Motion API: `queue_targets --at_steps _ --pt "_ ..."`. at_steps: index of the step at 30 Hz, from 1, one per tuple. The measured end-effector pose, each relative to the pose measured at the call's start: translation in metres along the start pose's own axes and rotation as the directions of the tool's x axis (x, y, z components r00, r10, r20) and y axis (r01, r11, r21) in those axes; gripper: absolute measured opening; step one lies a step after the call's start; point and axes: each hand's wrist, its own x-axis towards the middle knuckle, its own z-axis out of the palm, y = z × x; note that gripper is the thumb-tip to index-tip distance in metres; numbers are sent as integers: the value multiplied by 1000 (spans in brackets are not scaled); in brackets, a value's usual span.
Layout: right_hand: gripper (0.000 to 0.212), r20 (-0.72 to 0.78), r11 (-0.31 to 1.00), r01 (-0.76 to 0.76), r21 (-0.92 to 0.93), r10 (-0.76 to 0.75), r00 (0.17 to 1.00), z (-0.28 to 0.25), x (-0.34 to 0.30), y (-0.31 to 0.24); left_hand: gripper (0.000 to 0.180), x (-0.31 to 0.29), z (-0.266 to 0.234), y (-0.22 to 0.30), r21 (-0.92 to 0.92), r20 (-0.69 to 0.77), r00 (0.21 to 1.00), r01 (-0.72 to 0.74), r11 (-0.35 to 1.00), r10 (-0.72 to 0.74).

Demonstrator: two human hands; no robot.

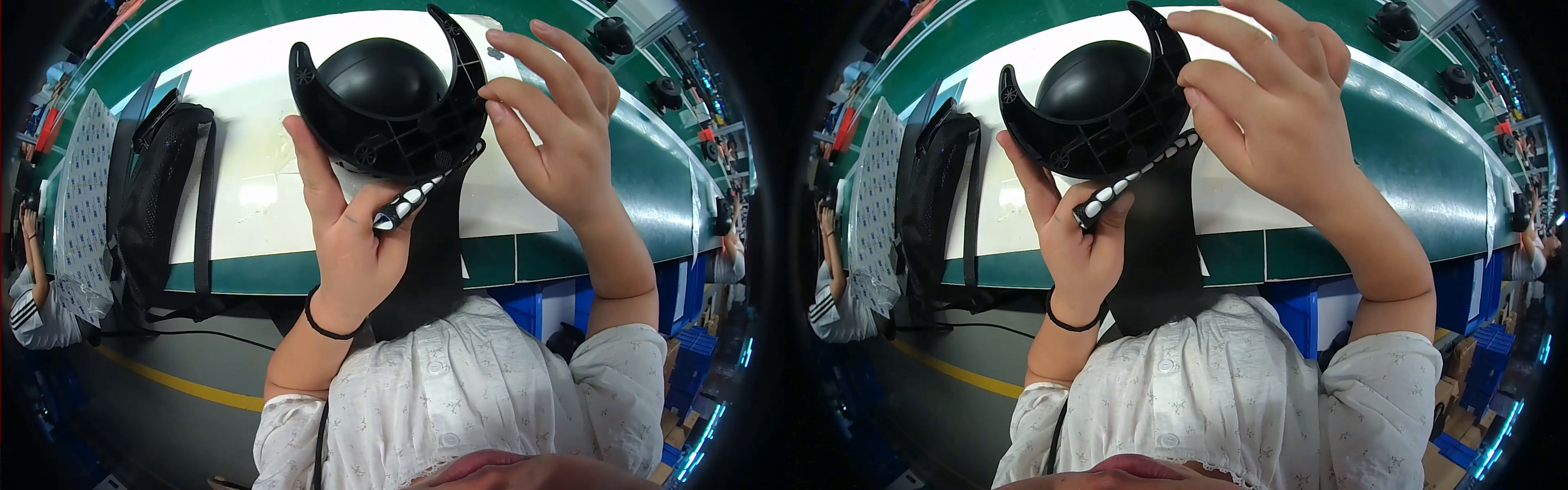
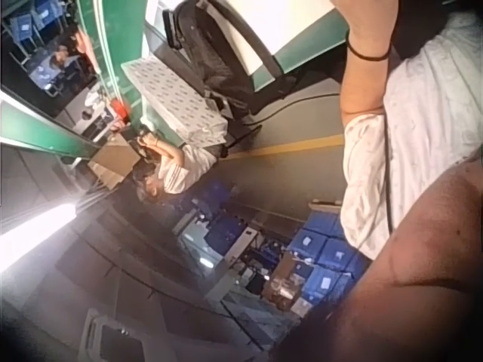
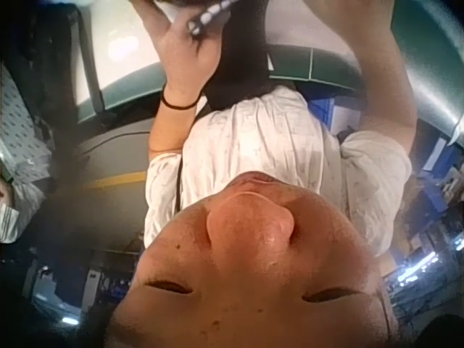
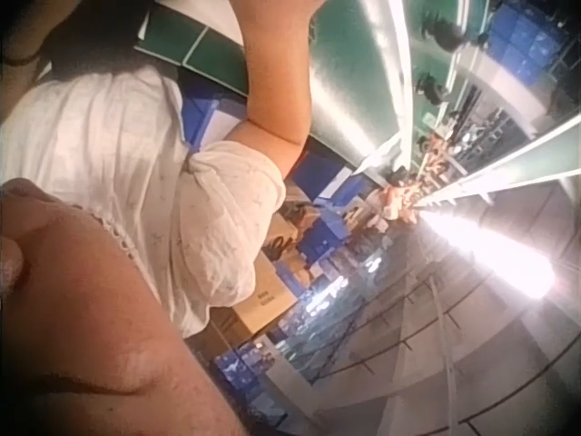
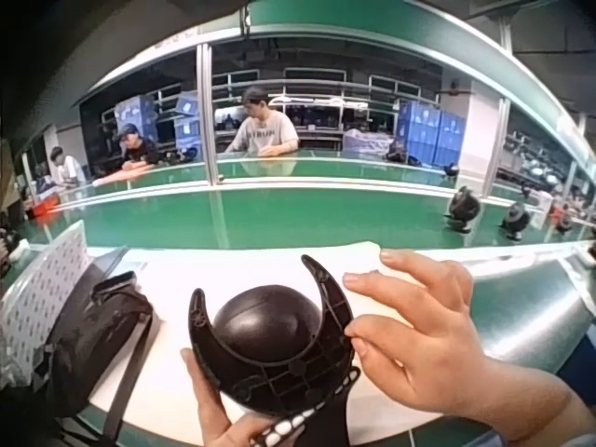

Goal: Assembling components of a lighting fixture or light bulb housing by manually inserting parts and placing them in a foam cradle.

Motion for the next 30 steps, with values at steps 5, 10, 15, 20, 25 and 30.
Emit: queue_targets --at_steps 5,10,15,20,25,30 --pt "23 88 992 45 -117 -35 996 -13 -10 -11 10 -1 -2 -1 -17 -24 1000 -16 1000 15" --pt "32 48 995 -15 94 10 999 0 -21 -6 9 -1 -2 -3 -22 -15 999 -28 999 28" --pt "34 78 990 55 133 -66 995 7 -24 1 10 -1 -8 2 -168 -28 997 72 983 -78" --pt "47 -33 464 1 886 60 998 14 -43 -5 18 -11 -22 11 -176 -10 993 112 978 -115" --pt "40 71 347 -64 936 -8 997 15 -46 -20 23 -15 -29 19 -155 -39 999 32 987 -38" --pt "21 216 243 -219 945 38 976 11 -42 -20 22 -19 -27 16 -189 -79 996 24 982 -40"
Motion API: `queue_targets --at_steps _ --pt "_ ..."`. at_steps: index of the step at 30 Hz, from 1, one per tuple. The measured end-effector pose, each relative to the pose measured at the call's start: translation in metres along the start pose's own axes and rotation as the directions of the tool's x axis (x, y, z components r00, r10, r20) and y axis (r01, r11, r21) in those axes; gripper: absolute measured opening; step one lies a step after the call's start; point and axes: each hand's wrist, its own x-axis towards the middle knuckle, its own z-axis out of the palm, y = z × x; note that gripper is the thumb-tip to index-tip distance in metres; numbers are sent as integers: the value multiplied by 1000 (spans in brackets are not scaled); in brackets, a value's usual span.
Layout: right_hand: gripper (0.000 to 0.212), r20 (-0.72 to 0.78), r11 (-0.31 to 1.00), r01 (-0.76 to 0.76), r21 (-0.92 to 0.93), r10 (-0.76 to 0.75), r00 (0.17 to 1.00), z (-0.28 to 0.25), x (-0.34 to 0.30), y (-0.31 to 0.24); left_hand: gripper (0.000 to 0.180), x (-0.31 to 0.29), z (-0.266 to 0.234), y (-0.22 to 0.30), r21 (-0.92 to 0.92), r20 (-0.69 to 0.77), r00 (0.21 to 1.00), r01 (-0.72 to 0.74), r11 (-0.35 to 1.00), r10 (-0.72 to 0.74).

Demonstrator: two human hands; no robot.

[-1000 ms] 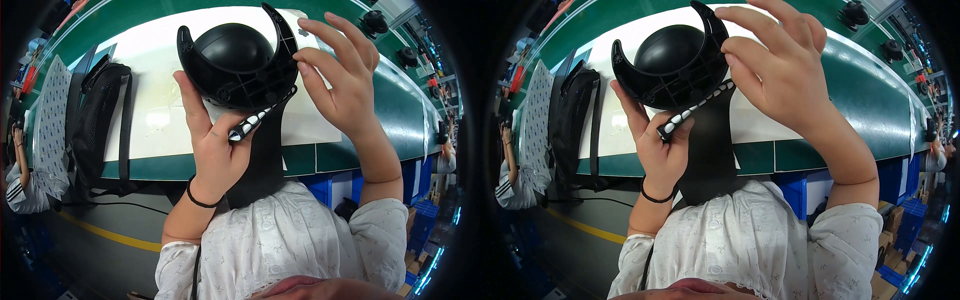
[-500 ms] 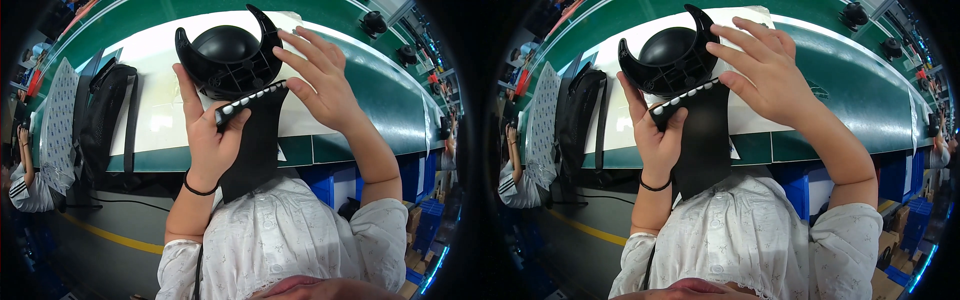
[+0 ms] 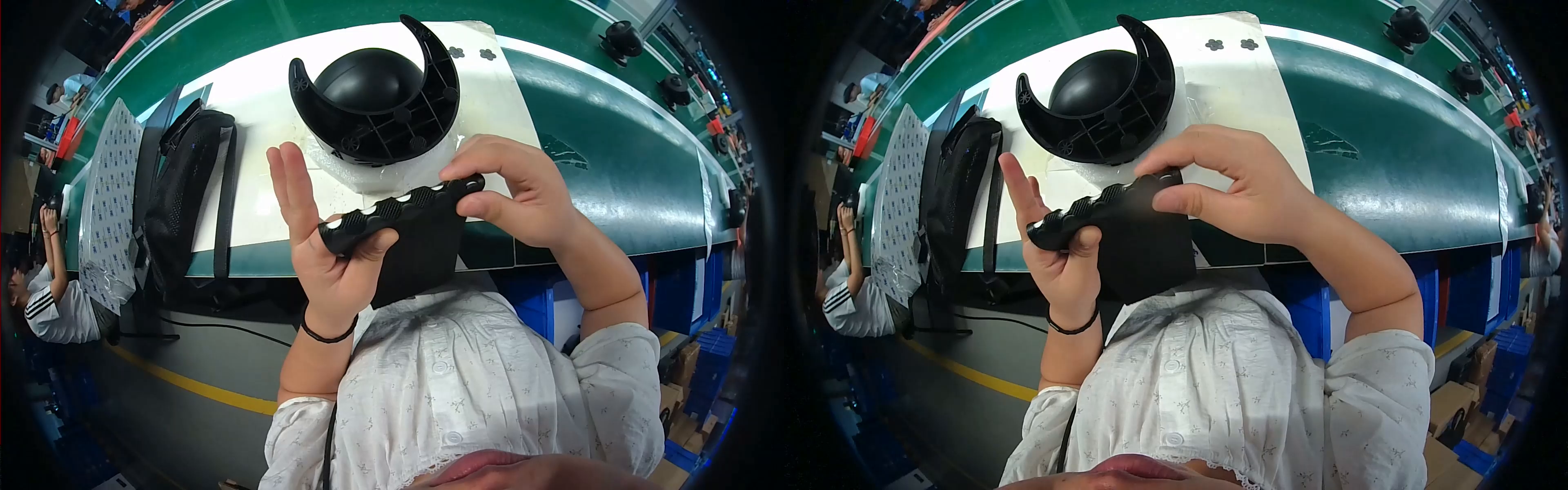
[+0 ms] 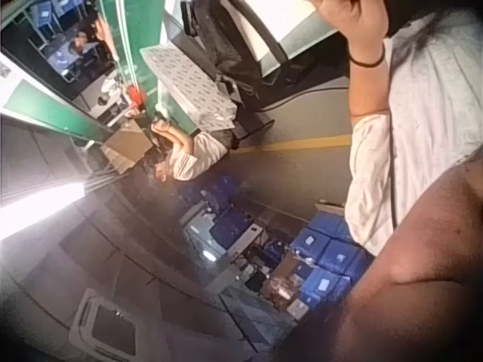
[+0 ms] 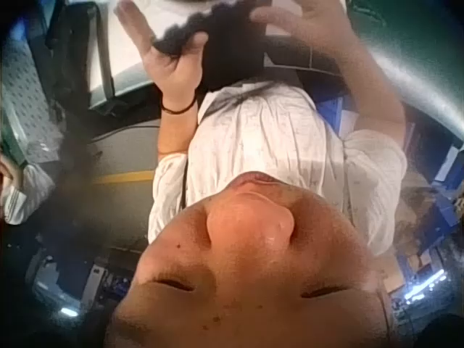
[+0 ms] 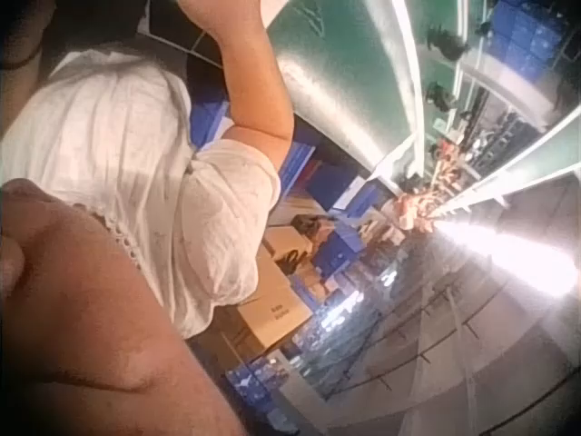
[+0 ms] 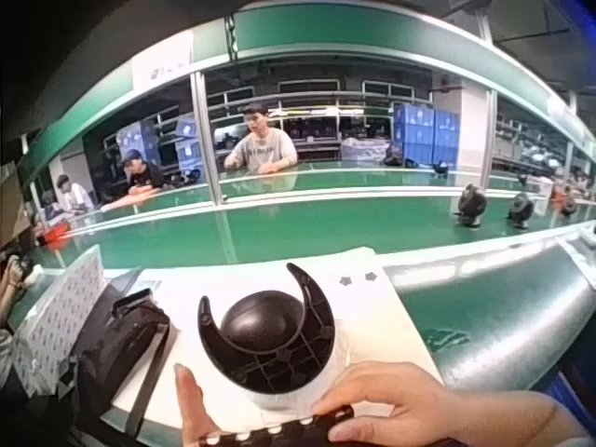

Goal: Assembling components of a lighting fixture or light bulb housing by manually inserting parts and placing them in a foam cradle.

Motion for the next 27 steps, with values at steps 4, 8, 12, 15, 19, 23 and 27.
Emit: queue_targets --at_steps 4,8,12,15,19,23,27 --pt "23 -33 1000 -3 -10 3 999 -3 -3 -1 24 0 -1 -3 55 25 998 -58 997 57" --pt "21 -30 887 266 -378 -299 954 -6 4 -5 23 0 -4 -3 159 65 992 -116 980 107" --pt "25 7 753 414 -512 -479 878 -2 5 -20 20 2 -2 0 167 69 991 -124 978 114" --pt "33 -10 881 271 -386 -298 954 4 10 -19 19 3 -2 3 215 98 986 -155 964 137" --pt "32 8 860 288 -421 -314 949 5 11 -22 20 3 -1 2 218 84 985 -163 962 148" --pt "40 118 738 429 -521 -435 893 5 8 -23 21 2 0 -2 224 70 984 -177 958 166" --pt "42 -60 838 483 -254 -512 857 15 13 -18 21 3 1 -2 246 70 979 -204 947 193"
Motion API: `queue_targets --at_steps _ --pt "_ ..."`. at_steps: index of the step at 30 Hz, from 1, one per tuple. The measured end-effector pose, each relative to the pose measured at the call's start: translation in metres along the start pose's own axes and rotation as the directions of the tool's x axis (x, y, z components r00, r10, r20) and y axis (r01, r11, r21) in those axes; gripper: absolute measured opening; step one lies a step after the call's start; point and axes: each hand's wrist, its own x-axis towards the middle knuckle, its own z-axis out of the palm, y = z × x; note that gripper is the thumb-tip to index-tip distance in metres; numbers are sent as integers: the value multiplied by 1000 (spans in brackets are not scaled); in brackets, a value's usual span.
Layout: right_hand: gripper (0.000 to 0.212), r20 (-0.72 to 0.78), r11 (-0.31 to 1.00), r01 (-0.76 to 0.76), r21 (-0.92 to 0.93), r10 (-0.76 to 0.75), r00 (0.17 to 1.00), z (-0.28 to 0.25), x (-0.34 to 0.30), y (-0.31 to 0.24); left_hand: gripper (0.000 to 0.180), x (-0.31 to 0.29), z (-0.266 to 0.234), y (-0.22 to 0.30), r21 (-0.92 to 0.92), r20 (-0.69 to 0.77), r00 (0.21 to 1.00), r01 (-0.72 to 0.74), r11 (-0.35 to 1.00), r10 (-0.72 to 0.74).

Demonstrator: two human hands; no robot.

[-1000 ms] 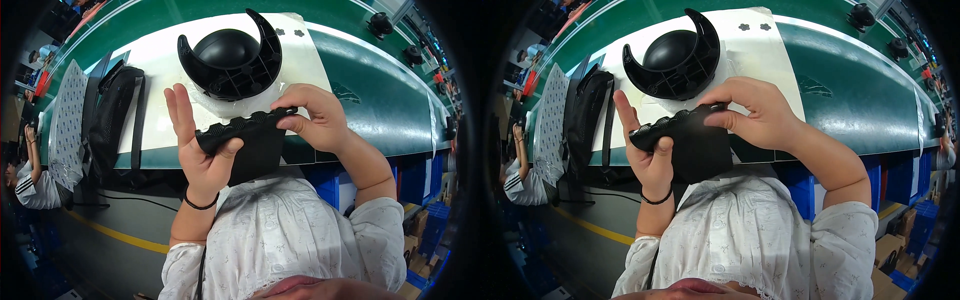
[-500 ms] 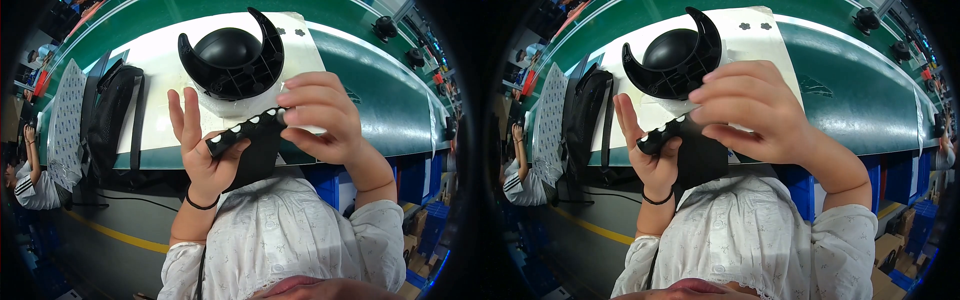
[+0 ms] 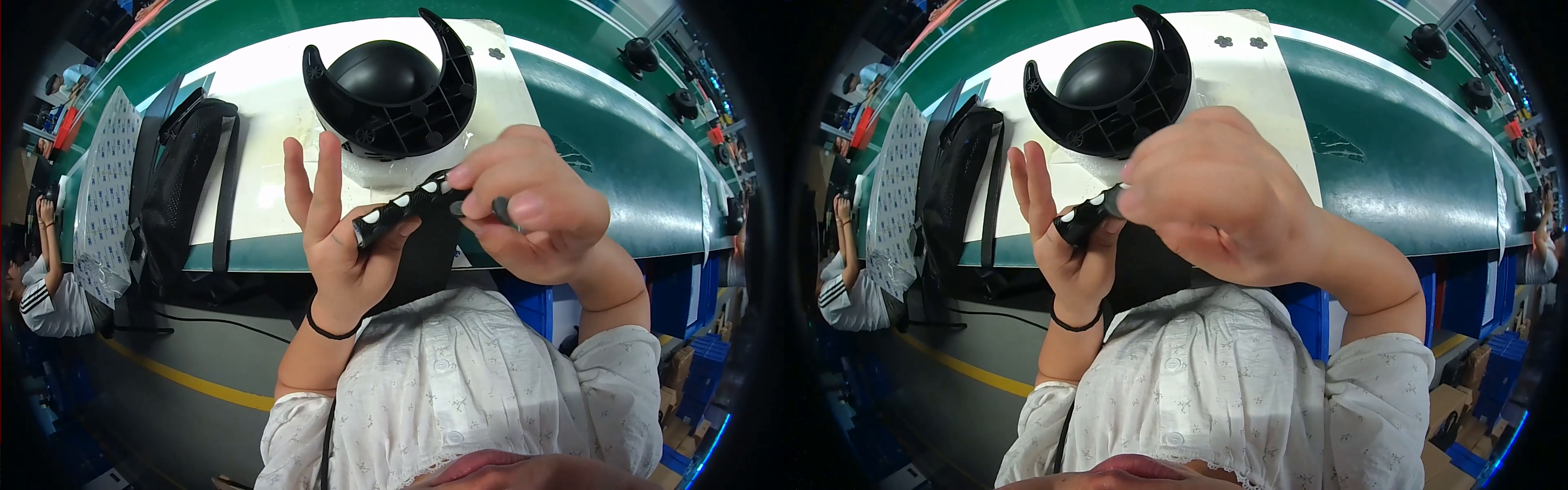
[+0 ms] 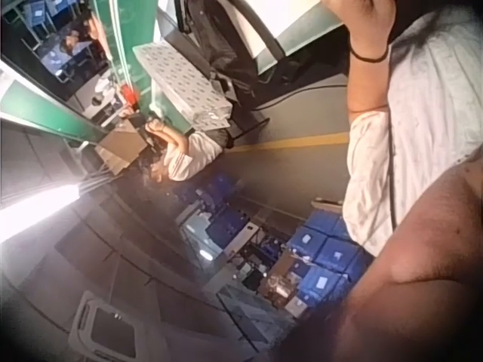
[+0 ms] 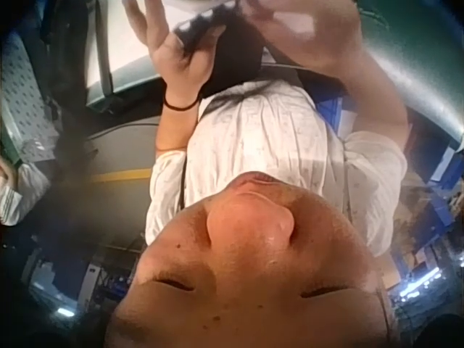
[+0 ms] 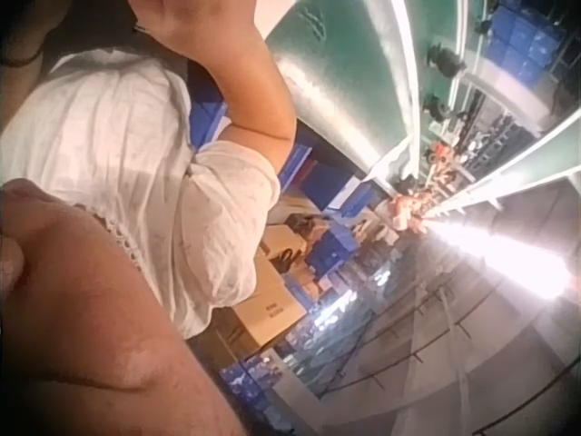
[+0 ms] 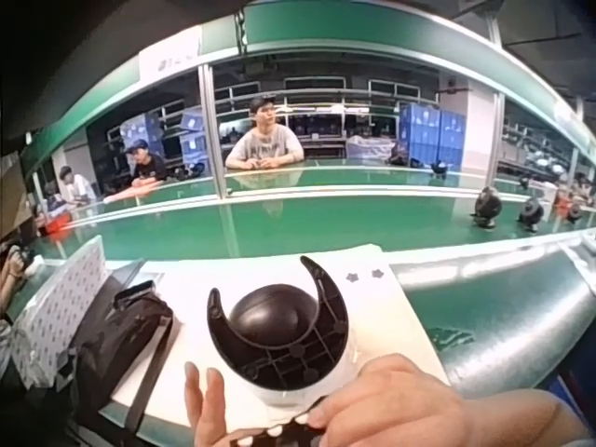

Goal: Assembling components of a lighting fixture or light bulb housing by manually inserting parts and placing them in a foam cradle.

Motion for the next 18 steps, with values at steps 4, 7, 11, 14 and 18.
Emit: queue_targets --at_steps 4,7,11,14,18 --pt "64 55 994 -90 59 87 995 14 10 0 21 2 1 2 8 -2 1000 2 1000 -2" --pt "70 334 988 20 -152 32 942 3 17 -4 20 2 -2 5 42 28 998 60 997 -61" --pt "80 209 962 152 -227 -105 972 15 7 -3 19 2 -2 6 -11 6 991 134 991 -134" --pt "87 160 980 23 -200 10 987 18 12 -2 18 0 -4 2 -40 5 987 159 987 -159" --pt "49 116 993 118 -21 -114 987 21 19 3 16 -2 -7 -2 -12 27 989 147 989 -146"
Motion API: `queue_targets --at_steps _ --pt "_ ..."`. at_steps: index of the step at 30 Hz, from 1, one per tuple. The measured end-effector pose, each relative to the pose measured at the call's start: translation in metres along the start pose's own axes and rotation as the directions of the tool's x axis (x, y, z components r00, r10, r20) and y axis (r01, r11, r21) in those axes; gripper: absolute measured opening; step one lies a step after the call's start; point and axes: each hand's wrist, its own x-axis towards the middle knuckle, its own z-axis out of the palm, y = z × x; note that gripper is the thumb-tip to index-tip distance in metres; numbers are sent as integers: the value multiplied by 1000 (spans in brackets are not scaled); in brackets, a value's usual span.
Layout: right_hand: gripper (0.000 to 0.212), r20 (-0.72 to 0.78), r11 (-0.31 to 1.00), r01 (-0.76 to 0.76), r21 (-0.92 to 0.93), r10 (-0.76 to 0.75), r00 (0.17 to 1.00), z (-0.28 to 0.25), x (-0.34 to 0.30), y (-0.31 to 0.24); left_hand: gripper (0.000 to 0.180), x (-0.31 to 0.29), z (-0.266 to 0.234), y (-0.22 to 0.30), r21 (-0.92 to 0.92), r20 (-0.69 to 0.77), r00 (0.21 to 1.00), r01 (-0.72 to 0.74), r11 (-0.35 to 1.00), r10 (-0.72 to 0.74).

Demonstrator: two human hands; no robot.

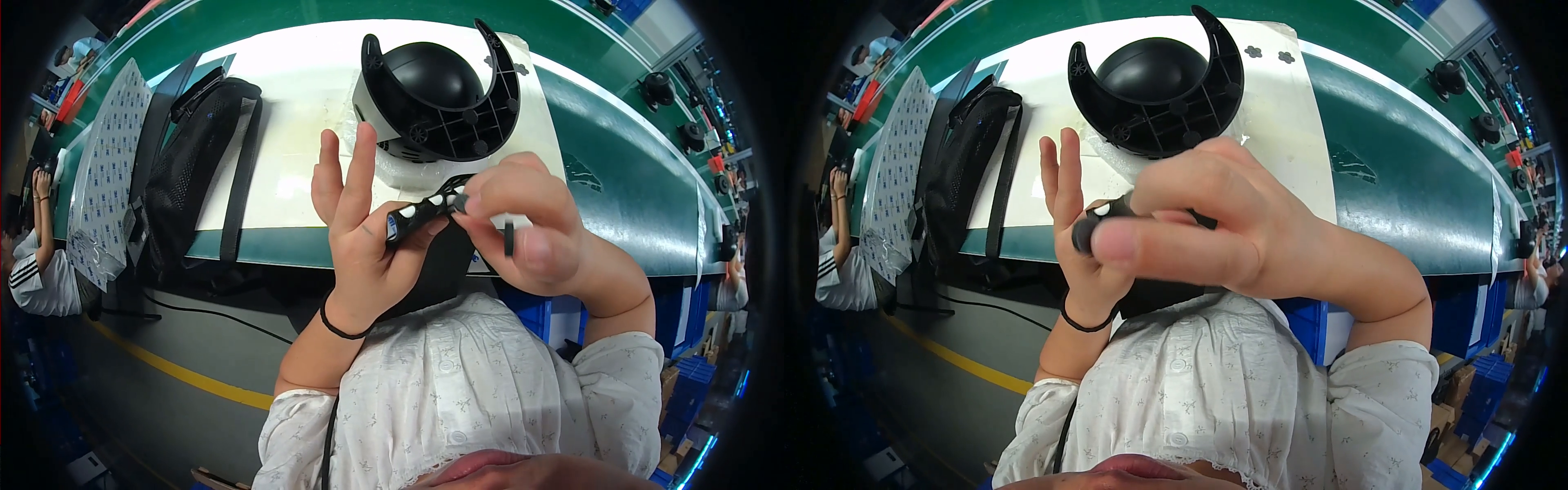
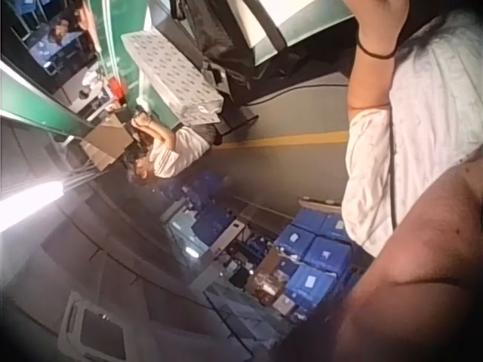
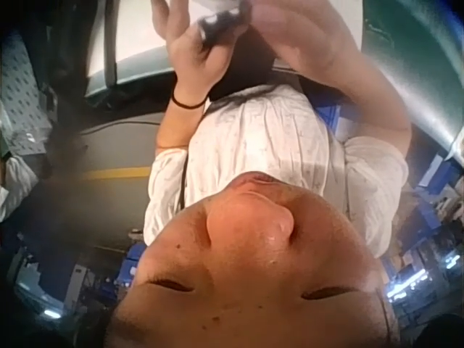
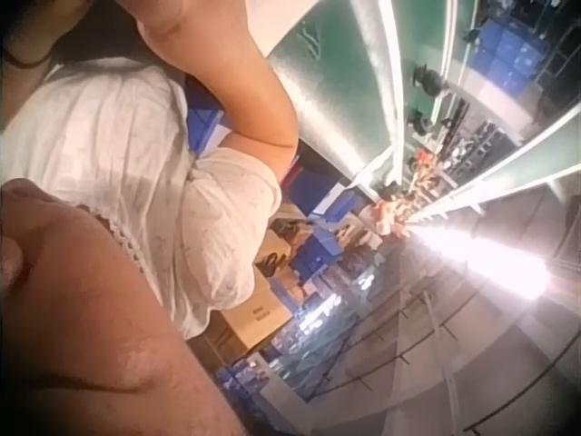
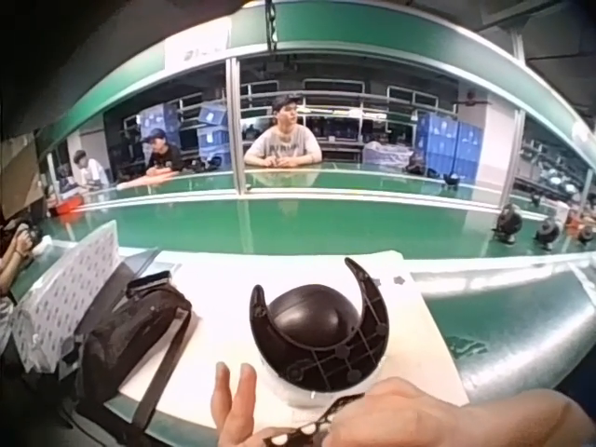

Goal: Assembling components of a lighting fixture or light bulb housing by manually inserting parts and placing them in a foam cradle.

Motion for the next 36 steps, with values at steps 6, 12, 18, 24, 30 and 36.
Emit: queue_targets --at_steps 6,12,18,24,30,36 --pt "85 56 953 -302 -13 302 952 -7 15 7 16 2 4 -4 -21 5 1000 -13 1000 13" --pt "75 30 950 -311 21 310 950 7 20 27 18 3 6 -8 2 40 999 23 1000 -23" --pt "53 162 955 -155 -252 199 966 2 32 18 19 4 11 -10 -23 58 998 8 1000 -7" --pt "59 284 968 -114 -224 177 942 -4 36 3 21 5 13 -7 2 52 999 2 1000 -3" --pt "60 86 884 -458 92 451 888 -11 58 40 20 2 14 -10 18 42 999 16 1000 -17" --pt "56 87 944 256 209 -279 956 -2 65 96 18 3 14 -7 12 62 998 26 1000 -27"
